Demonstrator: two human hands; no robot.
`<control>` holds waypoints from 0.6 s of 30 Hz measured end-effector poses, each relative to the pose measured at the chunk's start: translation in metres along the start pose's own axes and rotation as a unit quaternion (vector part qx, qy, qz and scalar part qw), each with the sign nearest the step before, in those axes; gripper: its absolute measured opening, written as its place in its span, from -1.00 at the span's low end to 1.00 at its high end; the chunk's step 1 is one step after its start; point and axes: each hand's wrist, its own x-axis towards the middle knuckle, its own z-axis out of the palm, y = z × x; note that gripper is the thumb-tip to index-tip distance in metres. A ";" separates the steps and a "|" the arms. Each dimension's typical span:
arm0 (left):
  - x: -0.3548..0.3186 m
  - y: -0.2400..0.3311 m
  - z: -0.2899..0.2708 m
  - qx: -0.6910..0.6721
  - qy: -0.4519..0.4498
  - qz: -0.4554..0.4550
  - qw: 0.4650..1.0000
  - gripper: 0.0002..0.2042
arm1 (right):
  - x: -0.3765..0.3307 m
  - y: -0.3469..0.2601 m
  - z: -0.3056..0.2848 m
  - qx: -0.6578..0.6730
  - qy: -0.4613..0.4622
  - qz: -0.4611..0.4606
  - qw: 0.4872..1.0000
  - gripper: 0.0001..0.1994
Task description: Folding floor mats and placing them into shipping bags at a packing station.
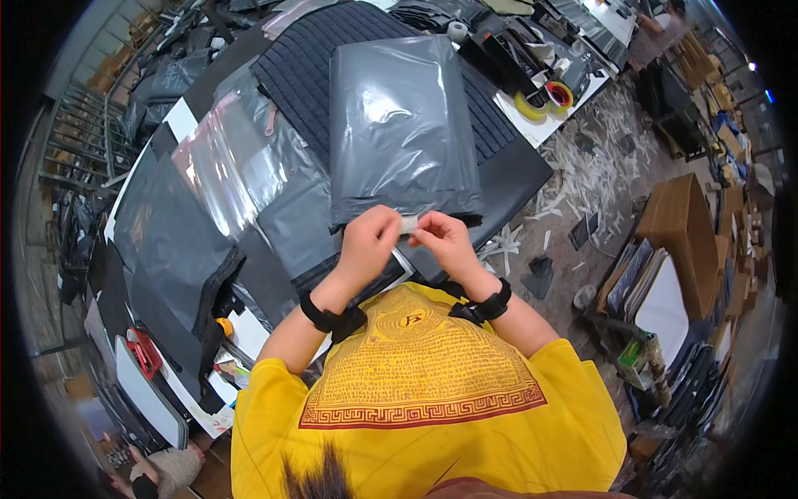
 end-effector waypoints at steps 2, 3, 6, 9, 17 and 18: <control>0.018 -0.038 0.004 -0.259 0.001 -0.271 0.927 -0.79 | -0.004 0.022 -0.033 -0.077 0.025 0.041 0.996 -0.91; 0.037 -0.063 -0.007 -0.244 0.023 -0.293 0.924 -0.76 | -0.008 0.031 -0.058 -0.238 0.027 0.067 0.969 -0.88; 0.094 -0.128 -0.034 -0.190 0.244 -0.206 0.928 -0.77 | -0.018 0.029 -0.099 -0.548 -0.010 0.098 0.831 -0.82; 0.109 -0.091 0.015 0.147 0.107 0.039 0.983 -0.77 | -0.007 0.021 -0.100 -0.656 0.000 0.060 0.752 -0.81; 0.095 -0.140 0.060 0.225 -0.072 0.024 0.971 -0.54 | 0.117 0.032 -0.042 -0.648 -0.038 -0.224 0.727 -0.41; 0.104 -0.144 0.054 0.375 -0.061 0.066 0.922 -0.51 | 0.127 0.040 -0.041 -0.670 -0.046 -0.230 0.705 -0.36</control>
